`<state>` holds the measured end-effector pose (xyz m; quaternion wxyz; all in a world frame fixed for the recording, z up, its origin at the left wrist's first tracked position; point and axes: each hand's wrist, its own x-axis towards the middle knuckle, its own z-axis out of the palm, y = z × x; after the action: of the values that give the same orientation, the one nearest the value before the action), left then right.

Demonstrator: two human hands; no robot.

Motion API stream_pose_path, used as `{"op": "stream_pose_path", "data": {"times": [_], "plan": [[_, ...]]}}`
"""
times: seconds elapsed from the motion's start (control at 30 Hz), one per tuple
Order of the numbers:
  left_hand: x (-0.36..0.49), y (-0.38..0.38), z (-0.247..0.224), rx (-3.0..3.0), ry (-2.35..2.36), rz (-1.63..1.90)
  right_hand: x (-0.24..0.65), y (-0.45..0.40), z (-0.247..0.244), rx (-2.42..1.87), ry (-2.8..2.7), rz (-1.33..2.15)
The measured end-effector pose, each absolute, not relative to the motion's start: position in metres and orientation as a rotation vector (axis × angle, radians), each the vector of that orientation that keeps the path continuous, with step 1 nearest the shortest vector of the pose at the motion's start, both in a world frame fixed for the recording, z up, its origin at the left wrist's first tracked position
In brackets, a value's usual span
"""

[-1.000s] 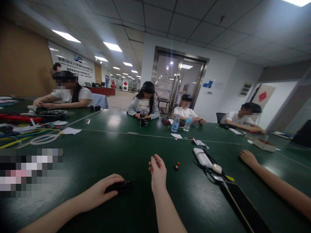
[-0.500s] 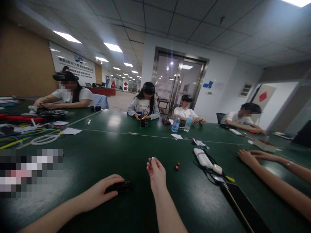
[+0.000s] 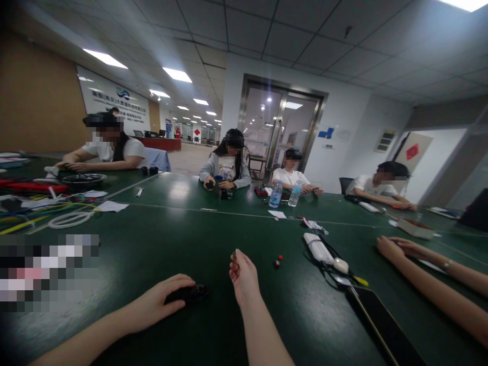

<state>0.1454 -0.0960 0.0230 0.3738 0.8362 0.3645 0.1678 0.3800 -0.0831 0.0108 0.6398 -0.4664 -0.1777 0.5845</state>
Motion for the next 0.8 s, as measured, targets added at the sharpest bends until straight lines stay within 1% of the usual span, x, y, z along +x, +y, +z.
{"op": "stream_pose_path", "data": {"times": [0.57,0.8], "plan": [[0.1453,-0.0948,0.0196,2.135,0.928,0.452,0.3802,-0.0785,0.0057,-1.030,-0.401,1.321],[0.1449,-0.0953,0.0213,2.134,0.937,0.436,0.3786,-0.0819,0.0118,-1.018,-0.416,1.328]]}}
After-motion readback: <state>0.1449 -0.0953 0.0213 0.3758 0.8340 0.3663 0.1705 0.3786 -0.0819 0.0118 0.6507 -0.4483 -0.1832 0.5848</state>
